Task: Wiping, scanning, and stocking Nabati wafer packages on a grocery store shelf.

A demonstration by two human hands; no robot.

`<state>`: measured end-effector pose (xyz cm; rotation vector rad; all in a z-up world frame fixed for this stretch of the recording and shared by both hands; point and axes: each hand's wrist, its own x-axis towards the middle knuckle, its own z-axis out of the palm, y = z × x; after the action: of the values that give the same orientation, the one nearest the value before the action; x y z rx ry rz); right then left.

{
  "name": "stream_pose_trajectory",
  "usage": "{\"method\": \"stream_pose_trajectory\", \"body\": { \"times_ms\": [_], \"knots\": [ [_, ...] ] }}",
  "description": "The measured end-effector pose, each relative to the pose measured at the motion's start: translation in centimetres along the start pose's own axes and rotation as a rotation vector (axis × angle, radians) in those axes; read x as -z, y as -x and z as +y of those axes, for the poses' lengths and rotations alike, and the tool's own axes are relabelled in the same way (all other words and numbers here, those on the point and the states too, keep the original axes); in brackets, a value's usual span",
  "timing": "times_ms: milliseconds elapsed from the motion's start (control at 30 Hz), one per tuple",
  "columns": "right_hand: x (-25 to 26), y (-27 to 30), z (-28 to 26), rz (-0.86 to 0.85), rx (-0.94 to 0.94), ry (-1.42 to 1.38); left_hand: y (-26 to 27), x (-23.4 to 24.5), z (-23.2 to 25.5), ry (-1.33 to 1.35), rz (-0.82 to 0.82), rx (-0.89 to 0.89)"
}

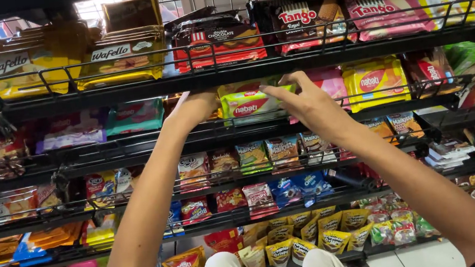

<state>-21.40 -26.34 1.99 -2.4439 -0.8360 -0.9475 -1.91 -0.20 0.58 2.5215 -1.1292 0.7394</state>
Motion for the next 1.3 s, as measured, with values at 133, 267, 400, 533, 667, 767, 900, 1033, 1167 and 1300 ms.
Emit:
{"method": "stream_pose_trajectory", "body": {
  "times_ms": [133,267,400,533,667,767,900,1033,1167,1300],
  "knots": [
    [-0.2,-0.3,0.4,0.086,0.155,0.197,-0.2,-0.5,-0.5,-0.043,-0.142,0.121],
    [-0.7,-1.5,2.6,0.147,0.251,0.345,-0.4,-0.6,-0.5,-0.03,-0.134,0.149],
    [-1.5,-3.2,5.9,-0.154,-0.017,0.287,0.3,1.3,1.0,0.039,-0.232,0.248],
    [-0.8,-4.6,4.8,-0.334,-0.196,0.09,0.8,0.4,-0.5,0.077,-0.016,-0.01],
    [-1.5,-4.2,6.1,-0.304,-0.016,0.113,1.2,0.1,-1.1,0.169,-0.023,0.012],
    [-0.3,-2.8,4.0,-0.24,-0.007,0.148,1.0,-2.8,-5.1,-0.224,-0.185,-0.103],
    [2.8,1.5,-1.2,-0.125,-0.068,0.201,4.9,4.4,1.5,0.083,-0.091,0.149],
    [3.8,10.1,-2.7,0.256,-0.049,0.112,10.2,7.9,5.9,0.073,0.236,0.052],
    [-0.1,25.4,0.9,0.534,-0.576,-0.031,18.2,6.9,10.6,-0.073,0.615,0.044],
    [-11.1,50.0,4.6,0.587,-1.465,-0.11,29.6,-5.0,8.0,0.21,0.618,0.301]
  ]
}}
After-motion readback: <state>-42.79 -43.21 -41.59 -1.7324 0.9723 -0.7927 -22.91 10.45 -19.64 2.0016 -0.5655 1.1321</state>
